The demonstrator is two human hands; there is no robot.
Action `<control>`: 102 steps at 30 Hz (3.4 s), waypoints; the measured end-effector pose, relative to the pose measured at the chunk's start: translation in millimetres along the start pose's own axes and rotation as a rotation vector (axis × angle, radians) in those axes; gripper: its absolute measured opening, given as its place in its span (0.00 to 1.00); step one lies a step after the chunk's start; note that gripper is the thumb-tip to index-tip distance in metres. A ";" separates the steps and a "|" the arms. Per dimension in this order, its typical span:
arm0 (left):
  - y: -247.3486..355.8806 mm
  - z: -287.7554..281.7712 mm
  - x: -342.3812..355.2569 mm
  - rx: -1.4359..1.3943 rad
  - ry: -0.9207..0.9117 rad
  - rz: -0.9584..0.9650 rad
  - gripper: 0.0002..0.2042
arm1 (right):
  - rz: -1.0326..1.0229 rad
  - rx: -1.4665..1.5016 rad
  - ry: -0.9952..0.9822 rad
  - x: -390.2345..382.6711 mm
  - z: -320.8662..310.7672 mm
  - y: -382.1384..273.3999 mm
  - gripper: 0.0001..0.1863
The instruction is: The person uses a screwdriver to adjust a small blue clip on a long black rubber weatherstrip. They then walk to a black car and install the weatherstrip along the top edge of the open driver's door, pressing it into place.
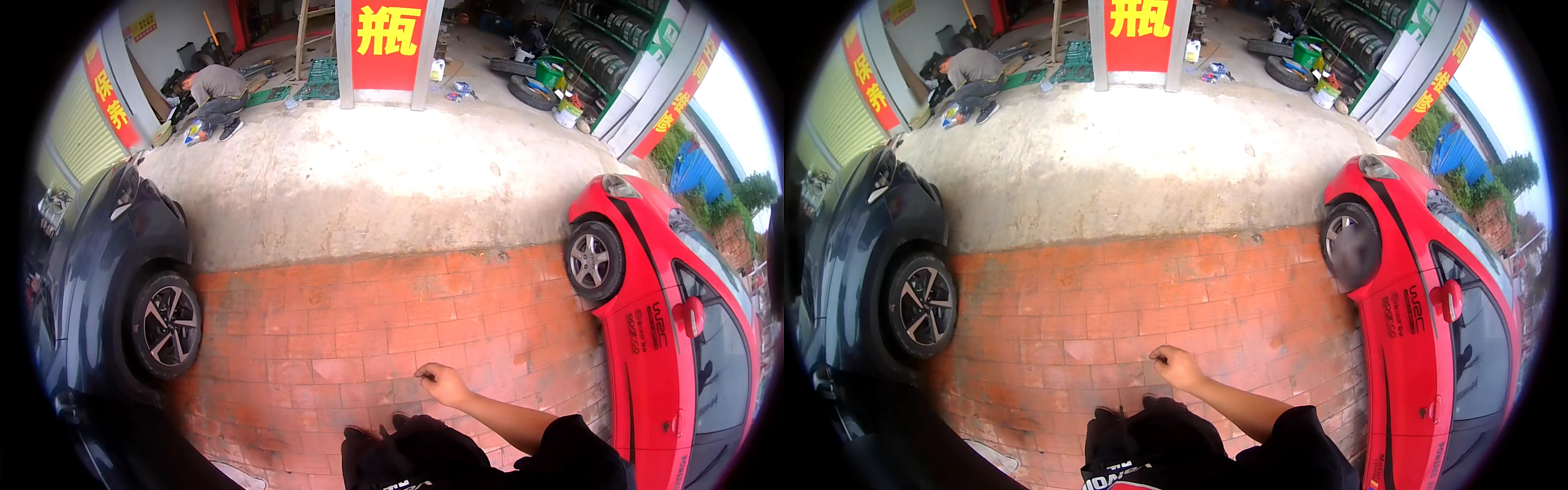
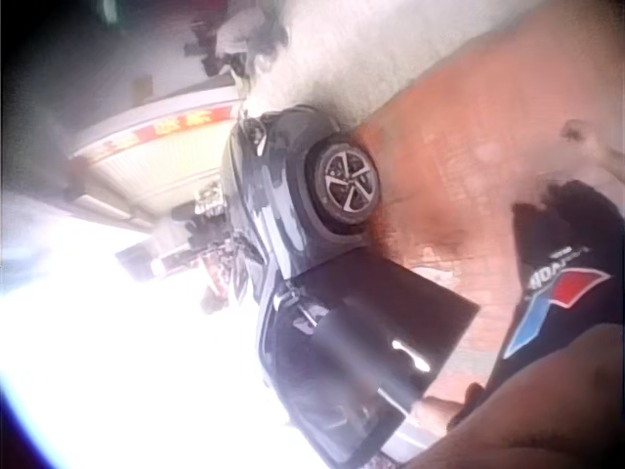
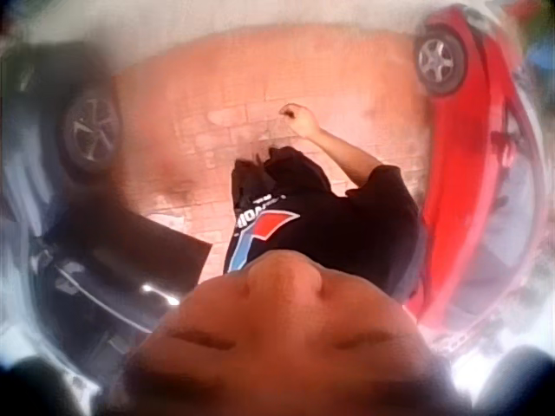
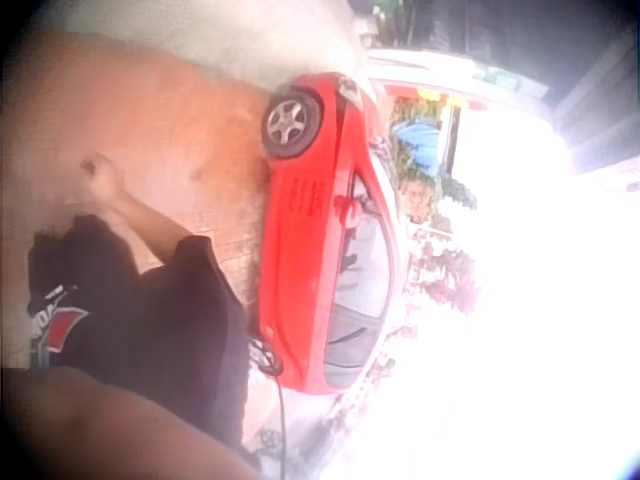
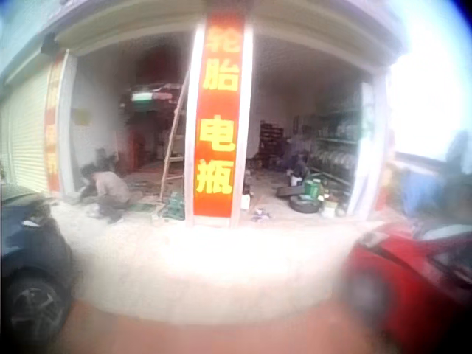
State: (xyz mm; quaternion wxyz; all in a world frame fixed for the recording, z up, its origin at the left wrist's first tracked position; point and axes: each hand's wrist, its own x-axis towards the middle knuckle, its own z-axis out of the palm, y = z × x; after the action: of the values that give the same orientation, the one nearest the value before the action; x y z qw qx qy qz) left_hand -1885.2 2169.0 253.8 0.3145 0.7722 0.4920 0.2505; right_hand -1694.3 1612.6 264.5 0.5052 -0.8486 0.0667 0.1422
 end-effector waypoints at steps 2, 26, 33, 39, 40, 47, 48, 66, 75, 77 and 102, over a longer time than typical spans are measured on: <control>25.0 87.2 -19.4 0.013 -0.336 -0.144 0.10 | 0.044 0.023 0.028 47.2 -26.4 -2.0 0.12; 882.4 1066.9 -212.4 0.039 -1.300 0.187 0.13 | 0.761 0.103 0.523 704.9 -656.2 334.3 0.15; 898.5 1118.5 -310.0 1.139 -1.659 -0.196 0.16 | 0.263 -0.004 0.357 1124.7 -984.9 216.0 0.13; 1074.9 1259.6 -412.2 0.639 -1.357 -0.541 0.16 | 0.382 -0.006 0.374 1386.6 -1212.6 260.8 0.13; 1101.6 1283.5 -431.3 0.564 -1.335 -0.564 0.16 | 0.404 0.009 0.381 1424.7 -1246.2 279.7 0.13; 1344.4 1403.6 -590.1 0.409 -1.218 -0.803 0.15 | 0.493 -0.229 0.324 1742.0 -1383.3 470.2 0.17; 1365.5 1414.7 -615.1 0.477 -1.164 -0.850 0.16 | 0.521 -0.286 0.295 1796.5 -1393.7 490.5 0.18; 1518.9 1446.9 -875.0 0.824 -0.951 -1.382 0.19 | 0.899 0.206 0.081 1976.6 -1443.3 629.7 0.09; 1310.0 1298.9 -876.0 0.438 -1.047 -1.322 0.19 | 0.592 0.430 -0.782 1687.4 -1227.9 220.3 0.08; 1217.6 1229.4 -941.9 0.443 -1.162 -1.047 0.19 | 0.508 0.358 -1.092 1594.6 -1125.3 132.7 0.08; 714.9 837.5 -771.9 -0.896 0.642 -1.969 0.21 | -0.533 -0.193 -2.017 547.6 -90.3 -271.5 0.11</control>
State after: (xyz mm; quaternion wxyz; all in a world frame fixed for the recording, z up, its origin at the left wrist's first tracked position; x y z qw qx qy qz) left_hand -1172.9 1033.0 150.8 0.4828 -0.2347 0.8105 0.2344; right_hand -1088.3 1680.6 363.6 0.2716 -0.3602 -0.5865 0.6727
